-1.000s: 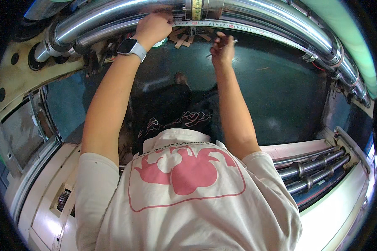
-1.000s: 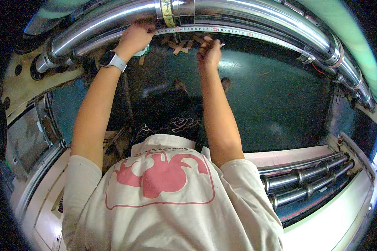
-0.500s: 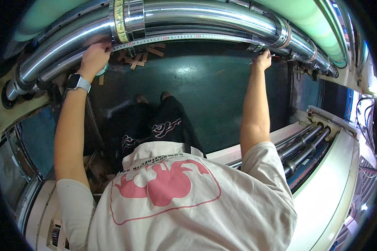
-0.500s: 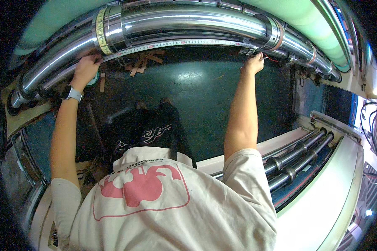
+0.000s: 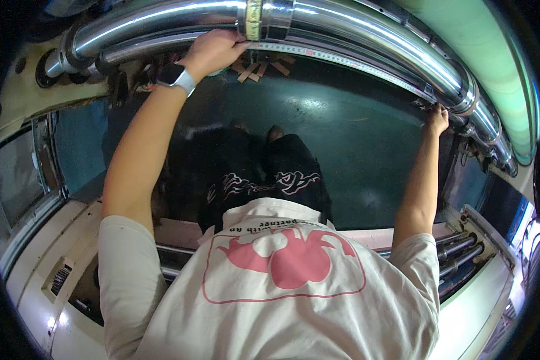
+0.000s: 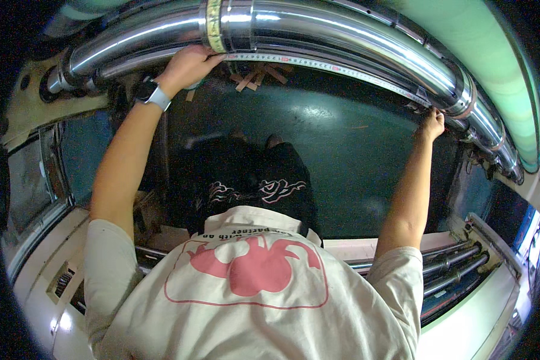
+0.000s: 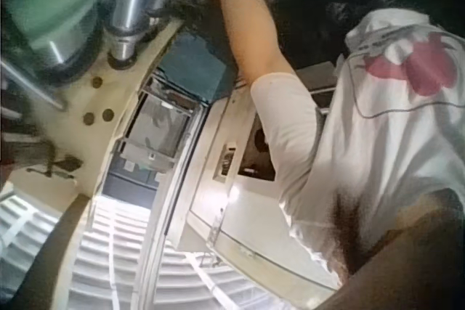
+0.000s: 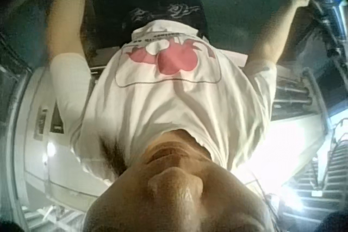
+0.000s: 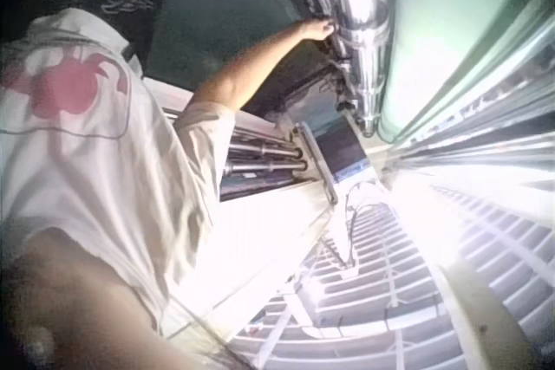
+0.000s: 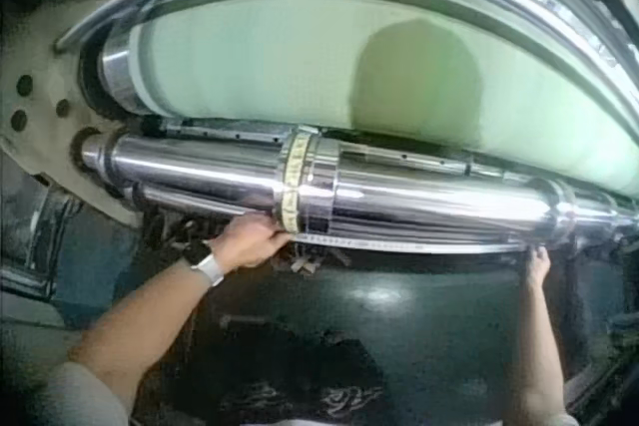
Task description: The person measures the circumference and length of several large, curved metal pipes using a flexible measuring tape. They wrap the tape around the pipe sections and mark specific points on the metal surface with a pen. The person moves along the pipe assembly to measure different segments.
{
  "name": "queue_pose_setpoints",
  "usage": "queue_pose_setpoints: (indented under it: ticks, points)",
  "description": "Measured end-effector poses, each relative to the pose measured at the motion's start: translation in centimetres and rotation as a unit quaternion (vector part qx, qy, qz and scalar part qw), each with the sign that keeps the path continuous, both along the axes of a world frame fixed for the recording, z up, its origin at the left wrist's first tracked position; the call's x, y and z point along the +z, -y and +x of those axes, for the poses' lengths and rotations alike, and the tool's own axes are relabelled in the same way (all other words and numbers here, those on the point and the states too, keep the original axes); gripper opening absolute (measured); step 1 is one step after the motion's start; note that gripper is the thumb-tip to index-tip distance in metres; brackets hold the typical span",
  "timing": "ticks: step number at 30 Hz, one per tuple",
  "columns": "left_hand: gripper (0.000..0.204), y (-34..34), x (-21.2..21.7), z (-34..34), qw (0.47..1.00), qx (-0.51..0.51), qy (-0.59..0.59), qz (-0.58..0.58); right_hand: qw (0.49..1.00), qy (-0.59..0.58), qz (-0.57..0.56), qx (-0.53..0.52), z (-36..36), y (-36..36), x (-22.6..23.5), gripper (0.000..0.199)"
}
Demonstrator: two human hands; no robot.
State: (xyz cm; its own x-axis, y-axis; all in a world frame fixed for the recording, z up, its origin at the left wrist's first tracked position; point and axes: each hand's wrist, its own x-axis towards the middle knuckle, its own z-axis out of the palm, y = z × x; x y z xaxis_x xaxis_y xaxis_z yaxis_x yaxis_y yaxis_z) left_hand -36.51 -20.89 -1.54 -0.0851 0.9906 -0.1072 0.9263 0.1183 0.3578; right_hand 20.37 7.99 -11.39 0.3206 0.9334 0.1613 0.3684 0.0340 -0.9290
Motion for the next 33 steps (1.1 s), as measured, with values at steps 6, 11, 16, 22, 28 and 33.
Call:
queue_pose_setpoints:
  ticks: [6,11,16,22,28,33]
  points:
    - [0.033,0.4,1.1,-0.8,0.994,0.048,-0.069,-0.064,0.997,-0.029,-0.071,0.013,-2.2,1.3,0.6,0.011]
    - [0.029,0.1,0.6,-0.6,0.992,0.097,-0.061,-0.050,0.998,-0.007,-0.057,0.020,-2.9,2.5,1.6,0.016]
    - [0.036,-0.2,-0.1,-0.8,0.995,0.078,-0.061,-0.022,0.988,-0.123,-0.053,-0.080,-8.8,7.0,3.6,0.023]
    - [0.037,-1.0,0.4,0.1,0.995,0.078,-0.059,-0.025,0.922,-0.288,-0.259,0.015,-14.8,15.0,-3.1,0.025]
    - [0.038,-1.7,0.7,0.5,0.995,0.059,-0.072,-0.039,0.826,-0.407,-0.372,0.117,-29.9,21.8,-5.8,0.033]
    - [0.039,-2.5,0.6,1.4,0.990,0.084,-0.093,-0.069,0.733,-0.447,-0.459,0.229,-36.9,22.5,-5.5,0.046]
